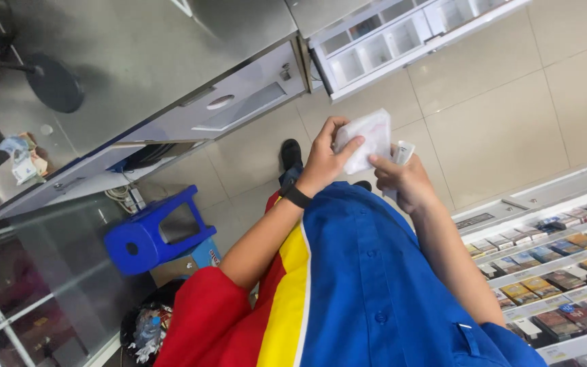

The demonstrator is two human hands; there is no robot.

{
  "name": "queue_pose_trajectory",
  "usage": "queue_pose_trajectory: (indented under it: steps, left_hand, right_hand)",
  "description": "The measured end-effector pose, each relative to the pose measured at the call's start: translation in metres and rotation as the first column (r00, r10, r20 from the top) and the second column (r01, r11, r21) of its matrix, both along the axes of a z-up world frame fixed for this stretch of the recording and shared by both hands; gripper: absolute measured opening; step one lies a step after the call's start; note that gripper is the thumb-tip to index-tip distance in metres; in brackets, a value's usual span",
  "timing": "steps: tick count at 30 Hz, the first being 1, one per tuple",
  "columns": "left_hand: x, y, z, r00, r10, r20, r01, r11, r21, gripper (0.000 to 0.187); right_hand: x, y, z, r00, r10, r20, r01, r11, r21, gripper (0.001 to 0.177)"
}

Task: The person folds a receipt and places it into a plastic bag, then opens a drawer and rearranges various items including packets and a box. They also open another drawer containing a pouch and other supplies, moving items around before closing the drawers.

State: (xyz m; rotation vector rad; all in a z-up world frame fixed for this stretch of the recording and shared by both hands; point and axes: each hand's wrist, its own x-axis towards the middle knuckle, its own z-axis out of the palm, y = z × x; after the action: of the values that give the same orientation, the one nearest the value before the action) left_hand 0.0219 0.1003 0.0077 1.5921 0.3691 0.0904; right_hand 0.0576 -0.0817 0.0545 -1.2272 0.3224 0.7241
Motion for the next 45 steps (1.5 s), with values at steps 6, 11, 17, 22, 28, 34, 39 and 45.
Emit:
queue_pose_trajectory:
  steps: [6, 11, 17, 22, 28, 34, 39, 45]
  left_hand:
    - [-0.002, 0.069, -0.013, 0.972, -0.231, -0.034, 0.165, 0.784, -0.599, 0.049]
    - [0.000, 0.187, -0.133, 0.869, 0.358, -0.340, -0.462, 0.344, -0.817, 0.025]
    - [-0.007, 0.334, -0.236, 0.488, 0.770, -0.411, -0.737, 0.112, -0.666, 0.041]
    - [-0.011, 0.327, -0.242, 0.452, 0.804, -0.387, -0.656, 0.005, -0.755, 0.019]
    - [-0.029, 0.307, -0.270, 0.480, 0.801, -0.357, -0.697, 0.101, -0.710, 0.018]
    - [-0.085, 0.241, -0.200, 0.568, 0.761, -0.313, -0.720, 0.276, -0.636, 0.024]
    - [-0.120, 0.158, -0.104, 0.638, 0.541, -0.548, -0.769, 0.479, -0.423, 0.029]
    - [-0.111, 0.081, -0.007, 0.985, -0.077, -0.153, -0.016, 0.849, -0.529, 0.044]
  right_hand:
    - [-0.003, 0.001, -0.032, 0.999, 0.013, 0.040, -0.007, 0.987, -0.158, 0.028]
    - [-0.004, -0.010, -0.019, 0.993, -0.120, -0.010, 0.115, 0.975, -0.191, 0.024]
    - [-0.008, -0.033, -0.027, 0.864, -0.392, -0.315, 0.343, 0.917, -0.203, 0.023]
    - [-0.012, -0.029, -0.014, 0.913, -0.341, -0.227, 0.297, 0.932, -0.206, 0.022]
    - [-0.025, -0.034, -0.022, 0.978, -0.203, -0.048, 0.197, 0.975, -0.108, 0.022]
    - [-0.029, -0.014, -0.023, 0.999, -0.051, 0.000, 0.051, 0.985, -0.164, 0.016]
    - [-0.036, -0.004, -0.027, 0.986, 0.155, 0.062, -0.141, 0.970, -0.197, 0.015]
    - [-0.014, 0.016, -0.005, 0.909, 0.416, 0.008, -0.403, 0.885, -0.234, 0.026]
